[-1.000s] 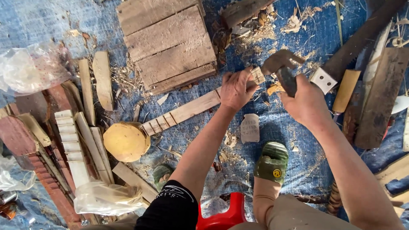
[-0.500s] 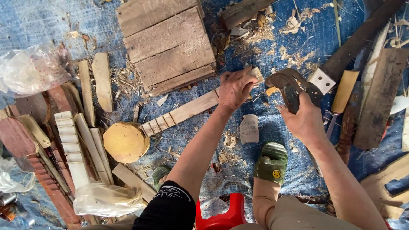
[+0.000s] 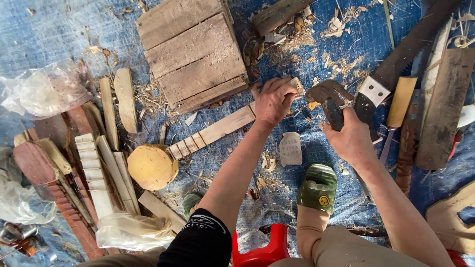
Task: The person is using a hammer to drive small metal pins into the neck of a wooden stringed instrument and then tapping the wood to adjust its position.
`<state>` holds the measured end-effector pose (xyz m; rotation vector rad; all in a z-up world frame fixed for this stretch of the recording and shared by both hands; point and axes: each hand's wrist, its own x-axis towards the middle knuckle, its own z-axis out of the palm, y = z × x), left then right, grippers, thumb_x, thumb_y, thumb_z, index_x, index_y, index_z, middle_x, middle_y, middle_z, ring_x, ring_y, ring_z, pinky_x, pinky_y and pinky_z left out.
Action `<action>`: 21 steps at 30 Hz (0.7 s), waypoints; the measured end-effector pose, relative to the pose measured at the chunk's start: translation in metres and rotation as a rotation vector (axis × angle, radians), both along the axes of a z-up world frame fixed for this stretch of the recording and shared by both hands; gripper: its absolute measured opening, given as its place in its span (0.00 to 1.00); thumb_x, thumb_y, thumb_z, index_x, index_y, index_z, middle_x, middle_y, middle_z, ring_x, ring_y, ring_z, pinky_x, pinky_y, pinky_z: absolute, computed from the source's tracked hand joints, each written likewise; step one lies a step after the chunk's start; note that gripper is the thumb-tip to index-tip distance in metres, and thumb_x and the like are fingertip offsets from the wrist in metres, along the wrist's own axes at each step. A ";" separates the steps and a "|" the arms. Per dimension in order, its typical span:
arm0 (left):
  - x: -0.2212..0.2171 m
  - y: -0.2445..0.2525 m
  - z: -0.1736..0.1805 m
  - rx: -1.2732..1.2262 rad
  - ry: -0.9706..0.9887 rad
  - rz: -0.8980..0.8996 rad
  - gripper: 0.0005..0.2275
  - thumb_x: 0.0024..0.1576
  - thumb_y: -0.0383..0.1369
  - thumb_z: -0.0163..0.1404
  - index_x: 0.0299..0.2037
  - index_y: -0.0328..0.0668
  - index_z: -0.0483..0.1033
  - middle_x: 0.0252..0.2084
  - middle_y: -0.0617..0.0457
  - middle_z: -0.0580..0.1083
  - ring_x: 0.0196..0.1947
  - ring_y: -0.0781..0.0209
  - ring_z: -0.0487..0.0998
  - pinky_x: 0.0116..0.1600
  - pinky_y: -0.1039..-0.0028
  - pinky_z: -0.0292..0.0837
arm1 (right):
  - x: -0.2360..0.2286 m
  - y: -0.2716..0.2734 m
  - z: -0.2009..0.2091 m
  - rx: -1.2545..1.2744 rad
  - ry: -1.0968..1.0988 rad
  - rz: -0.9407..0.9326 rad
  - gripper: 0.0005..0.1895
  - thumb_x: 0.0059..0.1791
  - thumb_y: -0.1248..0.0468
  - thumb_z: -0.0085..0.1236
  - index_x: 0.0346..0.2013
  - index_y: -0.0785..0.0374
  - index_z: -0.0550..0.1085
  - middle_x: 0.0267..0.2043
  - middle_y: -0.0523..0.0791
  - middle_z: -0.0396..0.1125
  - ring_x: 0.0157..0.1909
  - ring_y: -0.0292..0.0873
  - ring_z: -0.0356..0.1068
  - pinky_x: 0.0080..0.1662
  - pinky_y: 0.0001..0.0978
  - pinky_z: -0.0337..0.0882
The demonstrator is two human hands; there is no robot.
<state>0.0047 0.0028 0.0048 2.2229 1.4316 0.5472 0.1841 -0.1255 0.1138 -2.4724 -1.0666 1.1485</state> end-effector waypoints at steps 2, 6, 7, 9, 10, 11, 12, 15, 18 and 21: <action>-0.002 -0.001 -0.002 0.000 0.005 -0.005 0.05 0.56 0.48 0.60 0.37 0.72 0.77 0.55 0.76 0.77 0.60 0.73 0.73 0.66 0.51 0.51 | -0.002 -0.001 0.002 -0.001 0.009 -0.005 0.20 0.52 0.53 0.66 0.51 0.62 0.71 0.39 0.63 0.73 0.37 0.72 0.75 0.27 0.61 0.74; -0.002 0.002 -0.006 0.018 0.046 -0.024 0.06 0.53 0.49 0.61 0.36 0.76 0.77 0.55 0.78 0.77 0.60 0.74 0.73 0.66 0.54 0.52 | -0.005 -0.002 0.010 0.041 -0.032 -0.012 0.19 0.53 0.54 0.65 0.50 0.62 0.70 0.36 0.64 0.73 0.36 0.74 0.74 0.28 0.62 0.73; -0.002 0.000 -0.004 0.017 0.045 -0.023 0.06 0.53 0.49 0.61 0.36 0.76 0.77 0.55 0.78 0.77 0.60 0.74 0.73 0.66 0.54 0.52 | -0.007 0.000 0.015 0.040 -0.034 -0.011 0.19 0.53 0.54 0.65 0.50 0.62 0.70 0.36 0.64 0.73 0.36 0.74 0.74 0.28 0.62 0.73; -0.003 -0.001 0.000 0.023 0.014 -0.055 0.05 0.53 0.47 0.62 0.36 0.76 0.80 0.56 0.74 0.77 0.62 0.69 0.73 0.65 0.51 0.53 | -0.009 0.006 0.027 0.089 -0.013 -0.002 0.16 0.57 0.57 0.62 0.52 0.64 0.70 0.34 0.65 0.72 0.35 0.76 0.72 0.26 0.62 0.73; -0.005 -0.001 -0.004 0.023 0.012 -0.053 0.05 0.53 0.47 0.62 0.36 0.76 0.80 0.56 0.74 0.77 0.62 0.69 0.73 0.65 0.51 0.53 | -0.011 0.009 0.026 0.089 -0.015 0.000 0.16 0.57 0.57 0.62 0.52 0.64 0.70 0.34 0.65 0.72 0.35 0.76 0.72 0.26 0.62 0.73; -0.007 -0.001 -0.008 0.103 -0.022 -0.083 0.05 0.55 0.46 0.61 0.37 0.74 0.78 0.57 0.72 0.76 0.62 0.68 0.73 0.64 0.52 0.55 | -0.012 0.012 0.025 0.076 -0.025 -0.001 0.18 0.55 0.54 0.63 0.51 0.63 0.70 0.35 0.64 0.72 0.36 0.75 0.73 0.27 0.62 0.73; -0.008 -0.001 -0.013 0.182 -0.057 -0.113 0.05 0.56 0.46 0.60 0.38 0.73 0.77 0.59 0.69 0.76 0.62 0.67 0.73 0.62 0.53 0.56 | -0.014 0.015 0.024 0.062 -0.034 -0.002 0.20 0.53 0.52 0.64 0.50 0.61 0.70 0.35 0.64 0.73 0.37 0.75 0.73 0.27 0.62 0.74; -0.011 -0.002 -0.018 0.264 -0.045 -0.140 0.08 0.53 0.46 0.62 0.40 0.73 0.79 0.61 0.68 0.74 0.63 0.66 0.72 0.61 0.55 0.57 | -0.017 0.014 0.010 0.028 -0.044 -0.005 0.20 0.53 0.49 0.64 0.49 0.57 0.70 0.34 0.60 0.73 0.36 0.72 0.74 0.27 0.60 0.74; -0.011 -0.002 -0.025 0.341 -0.048 -0.154 0.09 0.54 0.46 0.61 0.44 0.76 0.79 0.62 0.64 0.74 0.63 0.64 0.72 0.60 0.57 0.57 | -0.024 0.012 0.025 0.203 -0.030 0.090 0.21 0.56 0.58 0.62 0.59 0.64 0.70 0.34 0.64 0.71 0.31 0.72 0.72 0.22 0.55 0.70; -0.012 -0.004 -0.019 0.358 -0.074 -0.159 0.07 0.58 0.44 0.59 0.45 0.71 0.78 0.63 0.62 0.73 0.64 0.63 0.71 0.60 0.58 0.59 | -0.028 0.008 0.039 0.263 -0.071 0.132 0.21 0.57 0.61 0.60 0.62 0.64 0.69 0.36 0.64 0.71 0.30 0.72 0.72 0.20 0.52 0.69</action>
